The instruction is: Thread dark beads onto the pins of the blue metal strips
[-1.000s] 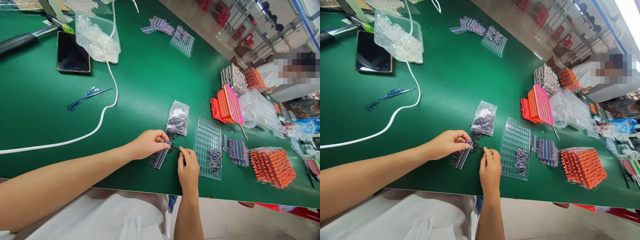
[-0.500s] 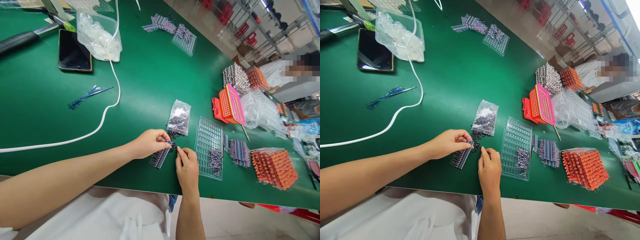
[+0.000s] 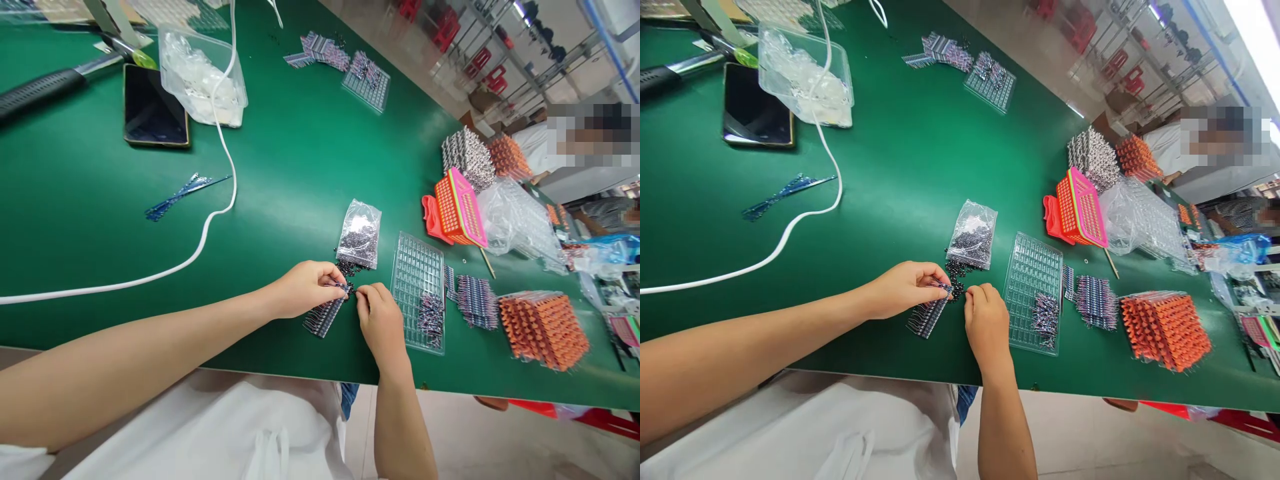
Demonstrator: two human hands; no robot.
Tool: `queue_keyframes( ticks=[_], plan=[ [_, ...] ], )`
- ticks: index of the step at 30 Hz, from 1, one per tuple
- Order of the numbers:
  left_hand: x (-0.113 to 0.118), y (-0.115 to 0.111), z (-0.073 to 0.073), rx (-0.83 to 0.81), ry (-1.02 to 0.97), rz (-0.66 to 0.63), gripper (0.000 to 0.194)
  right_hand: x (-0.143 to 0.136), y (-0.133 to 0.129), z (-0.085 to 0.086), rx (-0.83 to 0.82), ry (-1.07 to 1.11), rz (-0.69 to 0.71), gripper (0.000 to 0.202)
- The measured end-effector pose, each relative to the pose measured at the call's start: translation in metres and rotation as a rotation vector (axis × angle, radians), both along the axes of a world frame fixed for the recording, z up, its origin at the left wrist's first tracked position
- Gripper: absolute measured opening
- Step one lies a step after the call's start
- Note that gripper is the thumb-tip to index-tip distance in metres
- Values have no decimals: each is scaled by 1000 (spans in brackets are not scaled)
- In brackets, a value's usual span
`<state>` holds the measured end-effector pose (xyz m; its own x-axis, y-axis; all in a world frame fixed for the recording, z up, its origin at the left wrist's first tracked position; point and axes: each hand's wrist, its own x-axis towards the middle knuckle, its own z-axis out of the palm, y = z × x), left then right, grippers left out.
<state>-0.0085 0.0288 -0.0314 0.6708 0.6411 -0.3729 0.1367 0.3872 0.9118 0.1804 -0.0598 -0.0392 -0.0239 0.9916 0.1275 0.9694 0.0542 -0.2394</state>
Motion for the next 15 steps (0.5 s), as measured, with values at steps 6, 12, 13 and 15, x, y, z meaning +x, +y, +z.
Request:
queue_keyframes(
  ticks=[6, 12, 13, 15],
  plan=[
    [-2, -2, 4, 70, -9, 0, 18, -5, -11, 7, 7, 354, -133, 16],
    [-3, -15, 13, 93, -124, 2, 21, -15, -31, 19, -6, 954, -251, 14],
    [-3, -18, 14, 96, -146, 2, 21, -18, -32, 17, 27, 1015, -249, 13],
    [-4, -23, 17, 131, -166, -1, 19, -23, -32, 12, 103, 1089, -233, 11]
  ],
)
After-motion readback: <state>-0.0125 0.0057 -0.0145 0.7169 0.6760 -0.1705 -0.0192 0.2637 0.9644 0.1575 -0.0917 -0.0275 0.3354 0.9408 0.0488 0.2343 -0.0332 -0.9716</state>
